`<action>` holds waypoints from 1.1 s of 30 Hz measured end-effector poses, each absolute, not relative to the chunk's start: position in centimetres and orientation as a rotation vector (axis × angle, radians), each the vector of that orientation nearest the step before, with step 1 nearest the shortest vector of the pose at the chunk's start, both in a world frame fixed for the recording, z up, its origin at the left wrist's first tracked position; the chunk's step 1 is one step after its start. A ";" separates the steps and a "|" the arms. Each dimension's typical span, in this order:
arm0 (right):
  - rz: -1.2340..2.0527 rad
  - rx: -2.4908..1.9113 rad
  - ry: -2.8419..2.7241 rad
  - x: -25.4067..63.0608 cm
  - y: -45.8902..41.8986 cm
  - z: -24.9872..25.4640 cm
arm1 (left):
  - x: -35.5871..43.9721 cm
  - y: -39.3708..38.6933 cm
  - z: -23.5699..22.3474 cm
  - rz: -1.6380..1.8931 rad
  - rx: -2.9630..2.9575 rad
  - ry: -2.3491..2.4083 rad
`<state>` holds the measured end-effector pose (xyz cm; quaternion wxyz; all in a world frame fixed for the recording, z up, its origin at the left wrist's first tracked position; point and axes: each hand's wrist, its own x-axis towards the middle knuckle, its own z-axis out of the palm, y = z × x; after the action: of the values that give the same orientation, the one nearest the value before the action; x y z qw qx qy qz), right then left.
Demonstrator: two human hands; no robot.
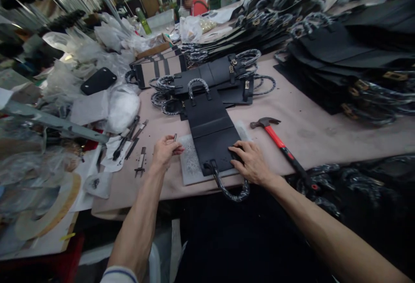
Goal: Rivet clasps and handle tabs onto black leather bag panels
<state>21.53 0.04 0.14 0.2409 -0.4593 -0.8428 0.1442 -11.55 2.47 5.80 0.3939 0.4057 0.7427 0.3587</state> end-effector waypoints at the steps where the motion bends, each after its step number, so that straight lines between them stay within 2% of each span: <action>1: 0.393 -1.261 -2.301 21.5 0.0 0.2 | -10.1 1.8 5.9 1.075 0.925 1.685; 4: 0.395 -1.263 -2.296 21.5 0.0 0.3 | -5.2 0.1 5.7 1.264 0.721 1.198; 7: 0.405 -1.264 -2.298 21.4 0.0 0.4 | -1.2 -1.1 4.8 1.265 0.728 1.073; 13: 0.402 -1.279 -2.293 21.4 -0.1 0.5 | 0.7 -1.6 3.4 1.219 1.202 1.385; 18: 0.422 -1.260 -2.272 21.5 0.0 0.5 | -0.3 -1.5 3.1 1.166 1.308 1.599; 23: 0.424 -1.279 -2.263 21.5 0.0 0.5 | 0.6 -1.7 2.3 1.327 1.082 1.479; 33: 0.446 -1.284 -2.256 21.5 -0.1 0.7 | 1.6 -1.9 1.8 1.277 1.146 1.455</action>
<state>21.50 -0.08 0.65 0.2513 -0.4721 -0.8290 0.1638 1.61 -1.85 1.80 0.4312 0.4594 0.5836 0.5122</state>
